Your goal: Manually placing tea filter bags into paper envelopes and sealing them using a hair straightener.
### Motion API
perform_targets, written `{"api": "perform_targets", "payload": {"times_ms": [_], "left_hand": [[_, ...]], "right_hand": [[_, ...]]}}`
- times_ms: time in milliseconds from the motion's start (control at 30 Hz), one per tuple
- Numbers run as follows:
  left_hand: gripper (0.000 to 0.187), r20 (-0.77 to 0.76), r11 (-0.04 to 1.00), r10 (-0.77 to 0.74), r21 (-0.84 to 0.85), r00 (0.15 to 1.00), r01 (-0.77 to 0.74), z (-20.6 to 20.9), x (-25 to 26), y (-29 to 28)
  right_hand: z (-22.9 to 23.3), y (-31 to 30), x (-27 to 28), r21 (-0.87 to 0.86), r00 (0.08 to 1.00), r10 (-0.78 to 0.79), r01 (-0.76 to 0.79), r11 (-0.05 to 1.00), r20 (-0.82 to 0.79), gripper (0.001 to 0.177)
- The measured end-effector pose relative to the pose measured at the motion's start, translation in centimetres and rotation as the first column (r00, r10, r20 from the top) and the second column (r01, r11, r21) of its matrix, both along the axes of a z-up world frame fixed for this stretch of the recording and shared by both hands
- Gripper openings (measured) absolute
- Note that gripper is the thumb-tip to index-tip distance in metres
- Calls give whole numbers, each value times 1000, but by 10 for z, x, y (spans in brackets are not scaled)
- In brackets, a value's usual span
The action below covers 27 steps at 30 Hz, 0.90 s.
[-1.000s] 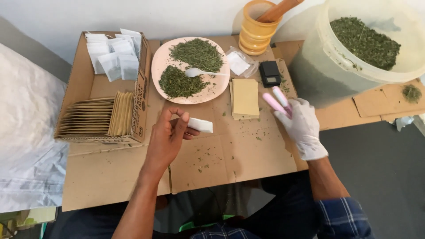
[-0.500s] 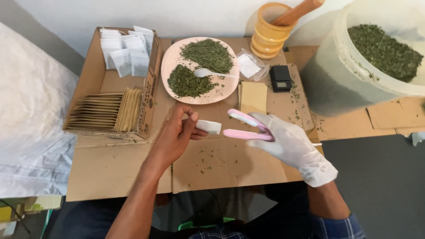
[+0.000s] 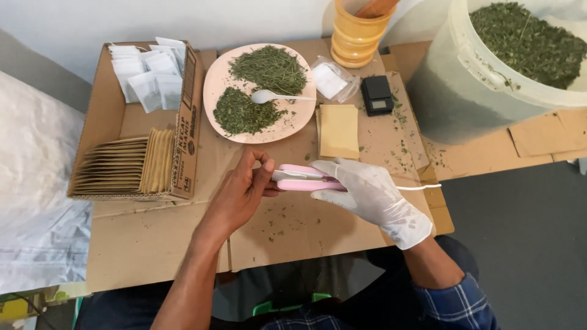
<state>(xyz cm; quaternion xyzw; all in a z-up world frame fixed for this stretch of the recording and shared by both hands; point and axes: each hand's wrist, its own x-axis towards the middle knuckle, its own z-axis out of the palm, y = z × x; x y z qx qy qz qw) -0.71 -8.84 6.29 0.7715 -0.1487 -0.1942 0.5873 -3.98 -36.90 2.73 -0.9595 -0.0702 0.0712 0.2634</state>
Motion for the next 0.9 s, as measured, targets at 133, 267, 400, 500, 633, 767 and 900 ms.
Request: {"api": "perform_targets", "payload": {"times_ms": [133, 267, 400, 500, 633, 767, 900], "left_hand": [[37, 30, 999, -15, 41, 999, 14, -3, 0, -6], [40, 1, 999, -9, 41, 1000, 9, 2, -3, -11], [40, -50, 1000, -5, -3, 999, 4, -2, -2, -15], [40, -46, 999, -33, -20, 998, 32, 0, -5, -17], [42, -75, 999, -37, -29, 997, 35, -3, -4, -20], [44, -65, 999, -53, -17, 997, 52, 0, -5, -21], [44, -52, 998, -59, -15, 997, 59, 4, -6, -20]], "right_hand": [[-2, 3, -2, -30, 1000, -3, 3, 1000, 18, 62], [1, 3, -3, -74, 999, 24, -21, 997, 47, 57], [-3, 2, -2, -97, 997, 27, -21, 995, 69, 57], [-2, 3, -1, -134, 997, 39, -29, 991, 70, 56], [-4, 2, -2, -133, 996, 48, -38, 990, 77, 53], [-6, 1, -3, -147, 996, 48, -37, 988, 69, 50], [-3, 4, -4, -129, 997, 49, -40, 991, 67, 50]]}}
